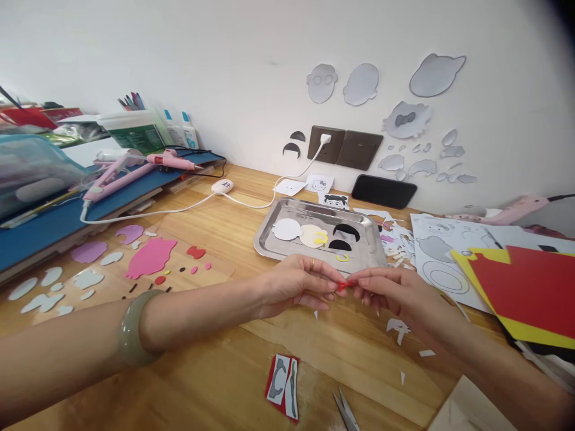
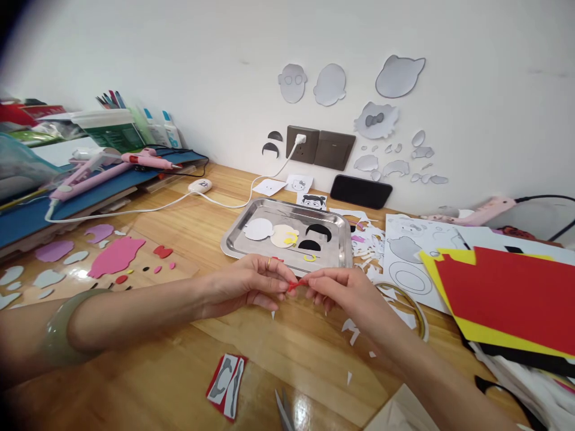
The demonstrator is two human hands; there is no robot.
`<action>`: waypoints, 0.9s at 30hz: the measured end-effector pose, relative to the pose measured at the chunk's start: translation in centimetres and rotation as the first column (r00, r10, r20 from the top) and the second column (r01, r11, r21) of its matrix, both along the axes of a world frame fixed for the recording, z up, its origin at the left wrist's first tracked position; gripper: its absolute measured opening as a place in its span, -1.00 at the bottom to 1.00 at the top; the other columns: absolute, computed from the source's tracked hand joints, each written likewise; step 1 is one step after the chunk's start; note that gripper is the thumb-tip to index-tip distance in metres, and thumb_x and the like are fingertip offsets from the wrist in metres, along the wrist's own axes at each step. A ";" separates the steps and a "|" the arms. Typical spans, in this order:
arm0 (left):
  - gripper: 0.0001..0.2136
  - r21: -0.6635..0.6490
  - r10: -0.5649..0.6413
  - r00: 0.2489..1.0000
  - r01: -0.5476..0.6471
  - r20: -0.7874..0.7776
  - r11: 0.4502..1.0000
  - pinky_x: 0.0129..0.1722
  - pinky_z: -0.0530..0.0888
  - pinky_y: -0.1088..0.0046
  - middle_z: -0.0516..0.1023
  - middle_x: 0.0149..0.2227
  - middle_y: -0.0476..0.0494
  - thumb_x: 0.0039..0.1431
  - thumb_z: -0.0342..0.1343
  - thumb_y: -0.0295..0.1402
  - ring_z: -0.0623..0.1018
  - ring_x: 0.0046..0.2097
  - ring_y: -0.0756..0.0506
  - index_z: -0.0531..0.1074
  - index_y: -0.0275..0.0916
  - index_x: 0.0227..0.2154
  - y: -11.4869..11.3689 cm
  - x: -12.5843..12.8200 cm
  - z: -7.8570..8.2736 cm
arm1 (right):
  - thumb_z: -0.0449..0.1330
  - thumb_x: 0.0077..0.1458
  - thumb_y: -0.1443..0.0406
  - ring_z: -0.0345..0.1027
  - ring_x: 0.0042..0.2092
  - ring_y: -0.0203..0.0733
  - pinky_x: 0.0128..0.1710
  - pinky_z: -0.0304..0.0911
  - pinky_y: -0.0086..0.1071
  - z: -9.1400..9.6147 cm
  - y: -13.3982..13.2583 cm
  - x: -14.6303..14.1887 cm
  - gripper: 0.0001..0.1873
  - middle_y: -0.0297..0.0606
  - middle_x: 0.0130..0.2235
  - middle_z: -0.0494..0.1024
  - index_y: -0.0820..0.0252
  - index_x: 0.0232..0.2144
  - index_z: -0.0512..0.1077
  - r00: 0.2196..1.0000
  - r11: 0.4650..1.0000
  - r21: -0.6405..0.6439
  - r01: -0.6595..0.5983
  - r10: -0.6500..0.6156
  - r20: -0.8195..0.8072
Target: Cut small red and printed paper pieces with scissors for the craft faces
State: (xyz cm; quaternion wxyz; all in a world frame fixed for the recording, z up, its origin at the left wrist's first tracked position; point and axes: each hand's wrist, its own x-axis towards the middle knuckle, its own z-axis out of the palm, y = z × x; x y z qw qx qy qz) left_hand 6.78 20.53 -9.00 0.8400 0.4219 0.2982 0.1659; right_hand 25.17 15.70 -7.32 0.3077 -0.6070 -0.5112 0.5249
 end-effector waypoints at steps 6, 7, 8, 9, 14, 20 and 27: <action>-0.87 -0.034 -0.002 1.000 0.002 0.005 0.999 -0.40 0.42 0.62 0.48 -0.41 -0.05 -0.07 0.14 -0.53 0.45 -0.40 0.10 0.46 -0.31 -0.39 0.1 0.0 -0.1 | 0.22 -0.15 0.23 0.13 -0.57 -0.41 -0.57 0.04 -0.51 0.4 -0.5 -0.2 -0.86 -0.42 -0.61 0.38 0.19 -0.57 0.49 0.998 0.997 -0.020 0.068 -0.068 0.000; -0.87 -0.036 0.003 1.000 -0.003 0.002 0.999 -0.39 0.42 0.61 0.48 -0.41 -0.04 -0.08 0.15 -0.53 0.45 -0.41 0.10 0.46 -0.31 -0.39 0.1 0.0 -0.1 | 0.22 -0.15 0.22 0.13 -0.57 -0.40 -0.57 0.04 -0.50 0.5 -0.6 -0.2 -0.86 -0.42 -0.62 0.38 0.19 -0.56 0.49 0.997 0.997 -0.019 0.073 -0.073 0.002; -0.87 -0.037 0.009 1.000 -0.009 -0.002 0.999 -0.39 0.42 0.61 0.48 -0.42 -0.04 -0.08 0.15 -0.53 0.45 -0.41 0.10 0.46 -0.31 -0.39 0.1 0.0 -0.2 | 0.22 -0.15 0.21 0.13 -0.57 -0.40 -0.56 0.04 -0.49 0.6 -0.7 -0.2 -0.85 -0.42 -0.62 0.37 0.18 -0.56 0.49 0.997 0.997 -0.019 0.079 -0.079 0.002; -0.87 -0.036 0.016 1.000 -0.017 -0.007 0.999 -0.39 0.42 0.61 0.48 -0.44 -0.03 -0.09 0.16 -0.52 0.45 -0.42 0.11 0.46 -0.31 -0.39 0.2 0.0 -0.2 | 0.22 -0.16 0.21 0.13 -0.57 -0.39 -0.56 0.04 -0.49 0.7 -0.8 -0.2 -0.85 -0.42 -0.62 0.37 0.18 -0.56 0.49 0.996 0.996 -0.019 0.085 -0.085 0.002; -0.86 -0.011 0.048 0.998 -0.048 -0.039 0.999 -0.38 0.43 0.59 0.46 -0.46 0.01 -0.10 0.16 -0.51 0.44 -0.45 0.11 0.46 -0.28 -0.39 0.2 -0.2 -0.3 | 0.23 -0.16 0.21 0.14 -0.57 -0.41 -0.55 0.06 -0.50 0.9 -1.1 0.0 -0.85 -0.43 -0.62 0.38 0.19 -0.55 0.48 0.995 0.994 -0.024 0.102 -0.102 0.001; -0.87 0.123 0.044 0.995 -0.033 -0.092 0.992 -0.37 0.41 0.58 0.46 -0.44 0.00 -0.08 0.14 -0.46 0.43 -0.43 0.10 0.45 -0.26 -0.39 0.0 -0.2 -0.2 | 0.18 -0.12 0.16 0.12 -0.58 -0.37 -0.58 0.05 -0.47 1.0 -1.3 0.1 -0.79 -0.43 -0.63 0.33 0.19 -0.53 0.46 0.993 0.998 0.021 0.055 -0.057 0.100; -0.97 0.484 0.024 0.979 0.079 -0.203 0.871 -0.36 0.31 0.55 0.46 -0.49 -0.02 -0.14 0.17 -0.51 0.39 -0.42 0.05 0.46 -0.31 -0.54 -2.1 -0.2 -0.1 | 0.10 0.00 0.38 0.29 -0.38 -0.25 -0.40 0.15 -0.41 -0.2 -3.6 0.8 -0.85 -0.36 -0.43 0.47 0.07 -0.45 0.46 0.827 0.858 0.280 -0.431 0.252 0.502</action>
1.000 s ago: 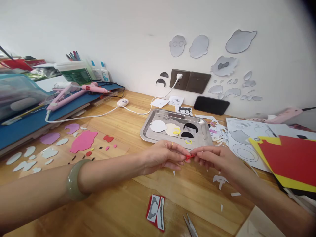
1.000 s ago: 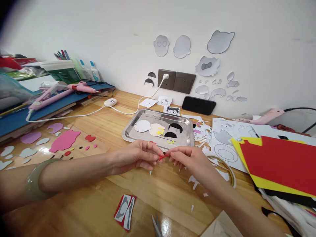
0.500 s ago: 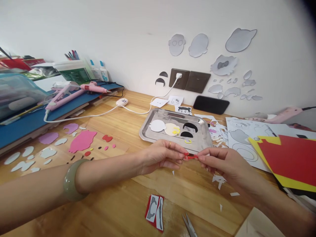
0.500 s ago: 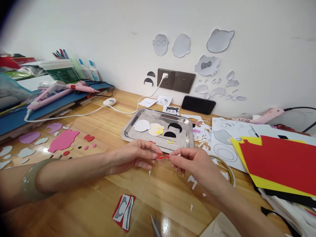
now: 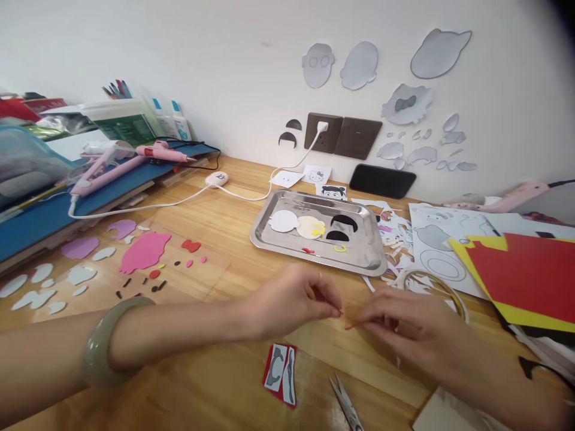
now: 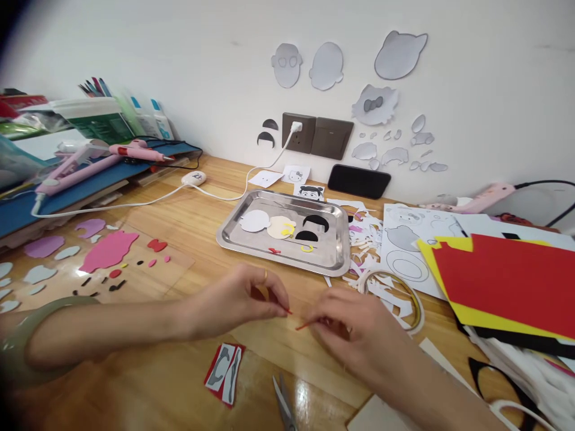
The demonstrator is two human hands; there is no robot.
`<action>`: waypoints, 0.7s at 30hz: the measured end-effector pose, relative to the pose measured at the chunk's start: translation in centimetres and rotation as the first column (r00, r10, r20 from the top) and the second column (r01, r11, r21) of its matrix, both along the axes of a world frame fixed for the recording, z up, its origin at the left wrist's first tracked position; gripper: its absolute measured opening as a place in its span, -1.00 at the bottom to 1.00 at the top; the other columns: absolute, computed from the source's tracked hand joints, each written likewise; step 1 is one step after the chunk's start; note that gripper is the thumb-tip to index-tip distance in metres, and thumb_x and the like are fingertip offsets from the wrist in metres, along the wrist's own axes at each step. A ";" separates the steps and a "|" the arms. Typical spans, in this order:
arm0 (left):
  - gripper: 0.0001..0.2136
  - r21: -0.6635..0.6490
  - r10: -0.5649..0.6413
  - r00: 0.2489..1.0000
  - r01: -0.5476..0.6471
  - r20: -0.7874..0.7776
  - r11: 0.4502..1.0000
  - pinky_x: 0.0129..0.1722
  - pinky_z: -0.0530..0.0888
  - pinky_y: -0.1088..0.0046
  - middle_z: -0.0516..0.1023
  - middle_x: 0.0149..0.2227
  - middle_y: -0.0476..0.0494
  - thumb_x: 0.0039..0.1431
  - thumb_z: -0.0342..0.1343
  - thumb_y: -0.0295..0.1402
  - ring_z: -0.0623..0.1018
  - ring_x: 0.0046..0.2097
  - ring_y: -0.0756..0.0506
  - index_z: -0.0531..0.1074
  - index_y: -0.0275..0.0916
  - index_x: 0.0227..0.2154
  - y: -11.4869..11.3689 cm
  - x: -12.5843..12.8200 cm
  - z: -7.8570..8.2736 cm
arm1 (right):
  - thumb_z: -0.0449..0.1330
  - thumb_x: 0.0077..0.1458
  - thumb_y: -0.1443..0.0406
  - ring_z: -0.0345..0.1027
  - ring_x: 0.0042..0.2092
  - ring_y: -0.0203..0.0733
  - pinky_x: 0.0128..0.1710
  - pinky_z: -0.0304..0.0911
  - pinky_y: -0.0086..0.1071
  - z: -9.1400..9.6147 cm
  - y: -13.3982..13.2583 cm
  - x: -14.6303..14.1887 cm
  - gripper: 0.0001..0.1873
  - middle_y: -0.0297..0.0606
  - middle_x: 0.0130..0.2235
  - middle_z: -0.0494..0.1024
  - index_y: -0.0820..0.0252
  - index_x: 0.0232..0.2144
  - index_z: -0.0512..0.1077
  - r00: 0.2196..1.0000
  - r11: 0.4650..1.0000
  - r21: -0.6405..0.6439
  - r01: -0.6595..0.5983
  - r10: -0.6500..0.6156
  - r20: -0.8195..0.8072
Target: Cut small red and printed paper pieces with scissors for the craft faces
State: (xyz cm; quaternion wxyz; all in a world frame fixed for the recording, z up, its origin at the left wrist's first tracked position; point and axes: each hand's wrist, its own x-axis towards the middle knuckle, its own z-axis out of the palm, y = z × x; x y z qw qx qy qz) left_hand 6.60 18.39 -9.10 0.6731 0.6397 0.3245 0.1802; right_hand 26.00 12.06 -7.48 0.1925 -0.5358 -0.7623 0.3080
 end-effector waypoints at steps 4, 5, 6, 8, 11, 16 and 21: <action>-0.91 0.458 -0.229 0.959 0.282 -0.169 0.843 -0.24 0.30 0.48 0.49 -0.34 -0.15 -0.07 0.16 -0.46 0.41 -0.27 -0.05 0.49 -0.32 -0.43 -0.7 -0.4 0.4 | 0.05 0.06 0.39 0.36 -0.27 -0.26 -0.28 0.24 -0.42 -0.7 -1.7 0.9 -0.83 -0.34 -0.31 0.51 0.08 -0.34 0.41 0.988 0.994 0.025 -0.109 0.105 0.111; -0.89 0.544 -0.255 0.939 0.343 -0.232 0.766 -0.23 0.30 0.48 0.50 -0.32 -0.16 -0.02 0.12 -0.44 0.42 -0.25 -0.06 0.48 -0.33 -0.39 -0.7 -0.5 0.4 | 0.06 0.06 0.37 0.37 -0.27 -0.26 -0.29 0.25 -0.42 -0.7 -2.0 1.1 -0.83 -0.34 -0.30 0.52 0.07 -0.32 0.41 0.989 0.997 0.012 -0.074 0.072 0.126; -0.87 0.590 -0.256 0.925 0.377 -0.281 0.715 -0.23 0.31 0.49 0.51 -0.32 -0.17 0.02 0.08 -0.44 0.42 -0.25 -0.05 0.47 -0.33 -0.35 -0.7 -0.6 0.5 | 0.07 0.06 0.34 0.39 -0.27 -0.25 -0.30 0.27 -0.42 -0.7 -2.2 1.2 -0.83 -0.35 -0.29 0.53 0.06 -0.29 0.41 0.989 0.999 -0.004 -0.041 0.041 0.143; -0.84 0.597 -0.221 0.920 0.379 -0.323 0.707 -0.24 0.32 0.52 0.52 -0.33 -0.16 0.08 0.01 -0.47 0.44 -0.26 -0.04 0.45 -0.34 -0.31 -0.6 -0.7 0.5 | 0.06 0.06 0.31 0.41 -0.31 -0.25 -0.33 0.30 -0.41 -0.7 -2.3 1.4 -0.82 -0.36 -0.30 0.55 0.05 -0.27 0.41 0.986 1.000 -0.022 -0.005 0.008 0.169; -0.81 0.586 -0.194 0.924 0.362 -0.330 0.725 -0.23 0.32 0.54 0.52 -0.30 -0.12 0.11 -0.06 -0.50 0.45 -0.25 -0.02 0.43 -0.31 -0.29 -0.4 -0.8 0.4 | 0.06 0.06 0.32 0.42 -0.31 -0.22 -0.33 0.32 -0.38 -0.9 -2.4 1.6 -0.81 -0.35 -0.29 0.56 0.07 -0.24 0.39 0.980 1.000 0.013 -0.015 0.012 0.196; -0.84 0.611 -0.125 0.929 0.327 -0.349 0.721 -0.29 0.33 0.56 0.50 -0.32 -0.11 0.10 -0.05 -0.46 0.45 -0.29 -0.01 0.43 -0.30 -0.33 -0.4 -1.0 0.3 | 0.05 0.06 0.31 0.43 -0.33 -0.16 -0.35 0.33 -0.31 -1.6 -2.8 1.6 -0.83 -0.28 -0.34 0.57 0.11 -0.32 0.44 0.964 0.986 0.165 -0.034 -0.011 0.265; -0.84 0.663 -0.219 0.885 0.455 -0.411 0.594 -0.29 0.30 0.52 0.51 -0.39 -0.09 0.10 -0.02 -0.43 0.42 -0.28 -0.04 0.48 -0.24 -0.35 -0.7 -1.1 0.6 | -0.01 0.09 0.32 0.40 -0.38 -0.16 -0.42 0.32 -0.29 -1.7 -3.3 1.8 -0.79 -0.26 -0.42 0.51 0.14 -0.38 0.44 0.942 0.982 0.157 -0.106 0.049 0.332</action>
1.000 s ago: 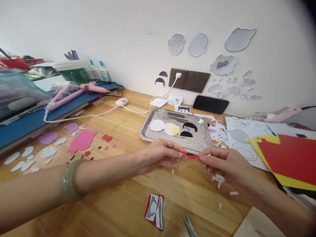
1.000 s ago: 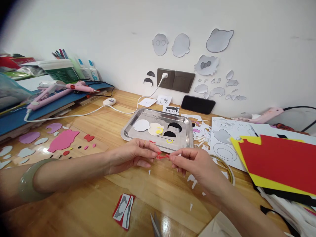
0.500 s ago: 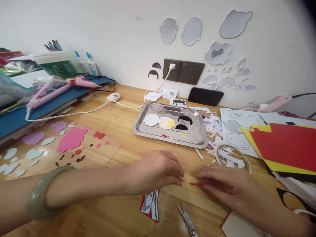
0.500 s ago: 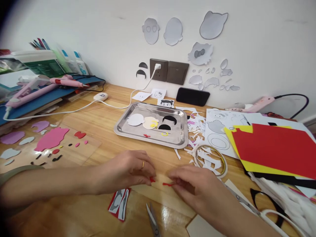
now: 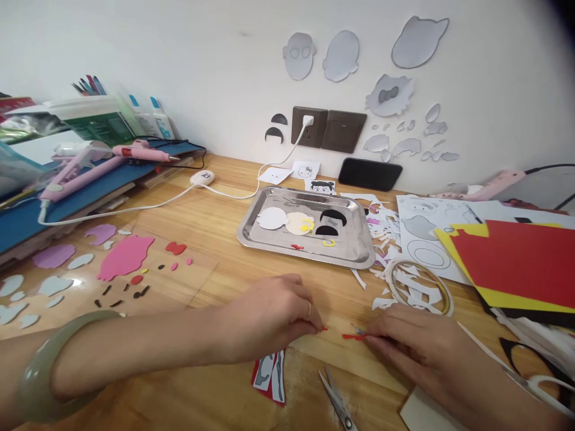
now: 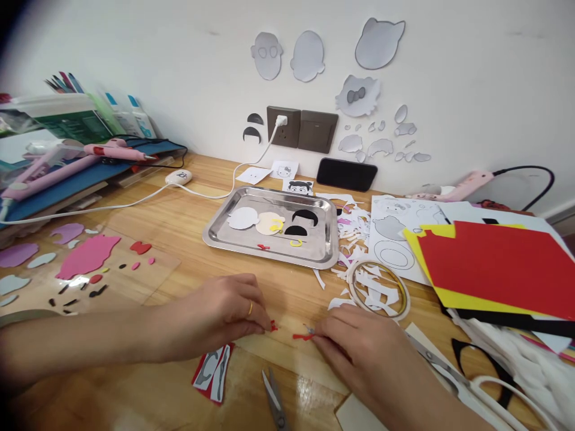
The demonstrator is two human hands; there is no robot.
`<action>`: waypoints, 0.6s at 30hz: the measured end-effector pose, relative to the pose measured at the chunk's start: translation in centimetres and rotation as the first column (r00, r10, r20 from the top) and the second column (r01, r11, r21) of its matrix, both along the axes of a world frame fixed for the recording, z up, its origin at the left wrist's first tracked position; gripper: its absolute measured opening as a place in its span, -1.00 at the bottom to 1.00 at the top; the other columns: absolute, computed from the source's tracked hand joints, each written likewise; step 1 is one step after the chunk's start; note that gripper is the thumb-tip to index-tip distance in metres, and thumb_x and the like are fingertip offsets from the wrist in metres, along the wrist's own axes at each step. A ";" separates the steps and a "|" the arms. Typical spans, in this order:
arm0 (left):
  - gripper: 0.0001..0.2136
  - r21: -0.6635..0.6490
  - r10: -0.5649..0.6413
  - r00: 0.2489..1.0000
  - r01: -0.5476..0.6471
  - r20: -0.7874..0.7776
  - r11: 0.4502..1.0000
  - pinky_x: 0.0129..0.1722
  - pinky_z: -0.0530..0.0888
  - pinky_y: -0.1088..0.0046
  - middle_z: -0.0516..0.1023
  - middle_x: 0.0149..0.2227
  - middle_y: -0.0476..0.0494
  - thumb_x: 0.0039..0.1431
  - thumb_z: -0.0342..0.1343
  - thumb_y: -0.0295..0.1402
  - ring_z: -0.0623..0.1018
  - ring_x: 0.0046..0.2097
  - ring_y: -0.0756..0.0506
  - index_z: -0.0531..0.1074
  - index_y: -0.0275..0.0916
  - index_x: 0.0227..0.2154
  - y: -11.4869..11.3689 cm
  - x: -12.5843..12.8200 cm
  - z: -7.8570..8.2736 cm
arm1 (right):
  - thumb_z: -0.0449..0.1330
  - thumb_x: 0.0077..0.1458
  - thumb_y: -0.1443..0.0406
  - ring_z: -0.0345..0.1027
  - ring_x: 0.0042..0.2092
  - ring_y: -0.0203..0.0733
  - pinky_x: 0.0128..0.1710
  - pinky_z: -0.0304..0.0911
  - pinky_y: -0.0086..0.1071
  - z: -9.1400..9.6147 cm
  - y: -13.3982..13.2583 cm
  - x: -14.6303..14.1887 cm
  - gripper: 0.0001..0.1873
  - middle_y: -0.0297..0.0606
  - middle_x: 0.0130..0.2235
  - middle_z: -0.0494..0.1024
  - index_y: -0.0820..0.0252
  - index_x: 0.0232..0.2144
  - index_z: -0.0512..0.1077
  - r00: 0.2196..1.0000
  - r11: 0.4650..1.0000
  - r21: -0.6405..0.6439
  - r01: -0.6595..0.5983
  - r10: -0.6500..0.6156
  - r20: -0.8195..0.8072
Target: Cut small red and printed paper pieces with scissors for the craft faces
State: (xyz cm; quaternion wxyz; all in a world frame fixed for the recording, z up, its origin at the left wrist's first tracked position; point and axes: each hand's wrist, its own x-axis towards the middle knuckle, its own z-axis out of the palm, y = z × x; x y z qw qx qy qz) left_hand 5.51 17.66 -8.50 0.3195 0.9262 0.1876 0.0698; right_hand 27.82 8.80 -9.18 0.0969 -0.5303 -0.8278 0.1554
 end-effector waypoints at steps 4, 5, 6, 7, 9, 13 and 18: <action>-0.81 -0.047 0.039 0.999 -0.039 -0.010 0.998 -0.29 0.31 0.54 0.50 -0.33 -0.13 0.11 -0.06 -0.46 0.43 -0.28 -0.03 0.46 -0.27 -0.30 -0.3 -0.4 0.4 | -0.03 0.02 0.44 0.39 -0.22 -0.16 -0.26 0.34 -0.28 0.3 -0.3 0.4 -0.71 -0.22 -0.26 0.52 0.14 -0.27 0.42 1.000 0.996 0.084 -0.025 0.026 -0.011; -0.82 -0.065 0.064 0.998 -0.065 -0.024 0.996 -0.30 0.32 0.55 0.49 -0.33 -0.13 0.11 -0.05 -0.46 0.44 -0.29 -0.02 0.46 -0.28 -0.32 -0.3 -0.6 0.6 | -0.04 0.02 0.45 0.40 -0.23 -0.16 -0.28 0.35 -0.30 0.5 -0.3 0.4 -0.71 -0.21 -0.27 0.53 0.16 -0.29 0.43 1.000 0.995 0.095 -0.027 0.028 -0.004; -0.83 -0.075 0.081 0.996 -0.084 -0.036 0.994 -0.32 0.32 0.56 0.49 -0.34 -0.12 0.10 -0.05 -0.47 0.44 -0.31 -0.01 0.46 -0.28 -0.34 -0.4 -0.9 0.7 | -0.04 0.01 0.45 0.41 -0.25 -0.17 -0.29 0.36 -0.31 0.6 -0.3 0.2 -0.71 -0.21 -0.29 0.54 0.17 -0.31 0.43 1.000 0.994 0.106 -0.028 0.028 0.003; -0.84 -0.081 0.087 0.995 -0.091 -0.046 0.993 -0.34 0.32 0.57 0.49 -0.36 -0.10 0.09 -0.04 -0.48 0.44 -0.33 0.00 0.45 -0.27 -0.36 -0.4 -1.2 0.8 | -0.05 0.01 0.46 0.41 -0.24 -0.18 -0.28 0.37 -0.32 0.8 -0.2 0.0 -0.70 -0.21 -0.28 0.55 0.17 -0.30 0.43 0.999 0.992 0.117 -0.039 0.039 0.003; -0.84 -0.074 0.079 0.995 -0.083 -0.061 0.994 -0.36 0.32 0.59 0.49 -0.39 -0.08 0.07 -0.04 -0.50 0.44 -0.34 0.01 0.45 -0.26 -0.38 -0.5 -1.9 1.0 | -0.06 -0.01 0.50 0.40 -0.19 -0.19 -0.23 0.36 -0.33 1.0 -0.1 -1.0 -0.64 -0.21 -0.21 0.54 0.19 -0.22 0.42 0.995 0.983 0.155 -0.097 0.097 0.006; -0.85 -0.070 0.125 0.984 -0.134 -0.128 0.988 -0.35 0.32 0.59 0.49 -0.38 -0.08 0.05 -0.03 -0.49 0.45 -0.33 -0.01 0.45 -0.25 -0.40 -0.8 -2.9 1.4 | 0.02 0.00 0.44 0.32 -0.05 -0.14 -0.13 0.32 -0.30 1.0 0.6 -3.4 -0.60 -0.26 -0.03 0.45 0.20 -0.06 0.35 0.940 0.920 0.200 -0.337 0.315 0.131; -0.87 -0.035 0.154 0.981 -0.159 -0.119 0.987 -0.38 0.31 0.62 0.48 -0.39 -0.06 0.02 0.00 -0.49 0.44 -0.34 0.00 0.45 -0.22 -0.46 -1.1 -3.4 1.4 | 0.00 0.12 0.36 0.36 -0.09 -0.14 -0.21 0.38 -0.35 0.0 1.0 -3.2 -0.72 -0.30 -0.06 0.47 0.22 -0.13 0.39 0.862 0.818 0.311 -0.485 0.385 0.331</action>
